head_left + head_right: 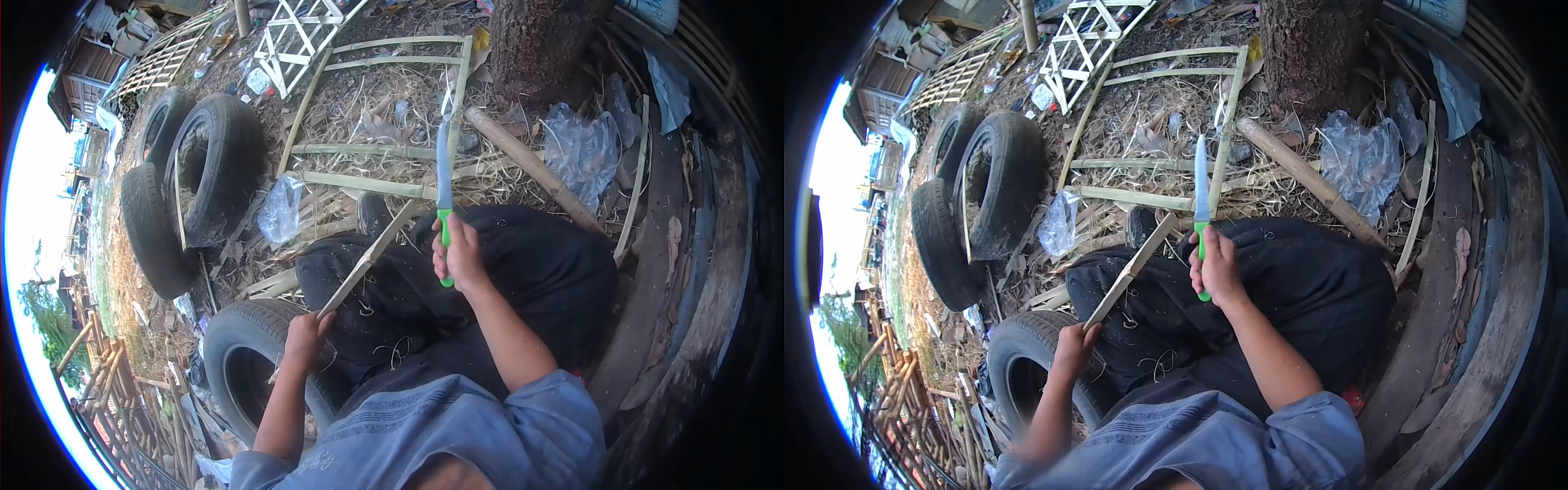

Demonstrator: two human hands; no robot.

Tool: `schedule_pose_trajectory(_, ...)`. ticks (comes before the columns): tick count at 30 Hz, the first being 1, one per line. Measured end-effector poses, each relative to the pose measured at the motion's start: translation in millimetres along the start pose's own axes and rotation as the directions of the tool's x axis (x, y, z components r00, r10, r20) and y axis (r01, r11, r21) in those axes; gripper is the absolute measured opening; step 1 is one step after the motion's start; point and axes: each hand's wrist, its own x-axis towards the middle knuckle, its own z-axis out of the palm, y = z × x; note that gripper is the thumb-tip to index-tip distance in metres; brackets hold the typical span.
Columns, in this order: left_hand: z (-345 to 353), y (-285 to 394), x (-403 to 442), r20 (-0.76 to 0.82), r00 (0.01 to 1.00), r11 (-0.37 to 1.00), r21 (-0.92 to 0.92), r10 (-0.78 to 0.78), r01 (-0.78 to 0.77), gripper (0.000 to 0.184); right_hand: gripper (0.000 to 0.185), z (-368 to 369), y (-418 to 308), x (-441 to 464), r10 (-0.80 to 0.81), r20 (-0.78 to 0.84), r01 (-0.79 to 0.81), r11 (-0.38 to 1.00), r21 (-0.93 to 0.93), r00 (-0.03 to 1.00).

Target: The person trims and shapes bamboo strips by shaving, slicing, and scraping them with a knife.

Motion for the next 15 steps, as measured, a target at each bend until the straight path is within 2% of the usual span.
schedule_pose_trajectory(1, -0.1, -0.4, 0.1, 0.025, 0.999, 0.999, 0.018, -0.035, 0.034, 0.041, 0.041, -2.3, -3.1, 2.4, -0.035, -0.037, 0.037, 0.998, 0.054, 0.999)
schedule_pose_trajectory(2, 0.3, -2.0, 0.3, 0.027, 0.999, 0.999, 0.024, -0.036, 0.035, 0.041, 0.042, -6.5, -4.1, 4.0, 0.084, 0.09, -0.074, 0.991, -0.115, 0.992)
schedule_pose_trajectory(3, 1.3, -3.9, 1.6, 0.037, 0.998, 0.998, 0.033, -0.047, 0.046, 0.041, 0.041, 0.5, -10.4, -2.9, 0.283, 0.177, -0.206, 0.911, -0.358, 0.943)
schedule_pose_trajectory(5, 1.6, -3.7, 3.1, 0.049, 0.998, 0.998, 0.047, -0.051, 0.048, 0.041, 0.04, 14.0, 4.5, -14.5, 0.413, 0.321, -0.258, 0.866, -0.429, 0.852)
schedule_pose_trajectory(6, 1.2, -3.7, 3.0, 0.056, 0.997, 0.998, 0.05, -0.043, 0.041, 0.04, 0.039, 19.9, 10.8, -18.2, 0.283, 0.287, -0.16, 0.909, -0.385, 0.915)
schedule_pose_trajectory(7, 0.3, -3.7, 2.6, 0.062, 0.997, 0.998, 0.052, -0.041, 0.038, 0.04, 0.039, 18.6, 9.4, -16.0, 0.282, 0.29, -0.16, 0.911, -0.38, 0.915)
schedule_pose_trajectory(9, 2.5, -1.4, 1.1, 0.045, 0.998, 0.998, 0.044, -0.042, 0.04, 0.04, 0.039, 12.2, 2.8, -9.4, 0.07, 0.141, -0.047, 0.986, -0.162, 0.988)
schedule_pose_trajectory(11, 1.6, -2.9, 1.3, 0.03, 0.999, 0.999, 0.037, -0.03, 0.029, 0.039, 0.041, 0.3, -1.3, 3.6, -0.053, 0.007, 0.054, 0.993, -0.108, 0.999)
schedule_pose_trajectory(14, 5.1, -6.7, 3.2, 0.034, 0.999, 0.999, 0.045, -0.014, 0.013, 0.038, 0.039, -8.3, -14.3, 1.6, -0.016, 0.025, 0.019, 0.992, -0.126, 1.0)
schedule_pose_trajectory(15, 5.7, -8.3, 2.6, 0.038, 0.999, 0.999, 0.029, -0.025, 0.023, 0.038, 0.038, -8.7, -20.7, -0.3, 0.083, 0.083, -0.057, 0.958, -0.281, 0.993)
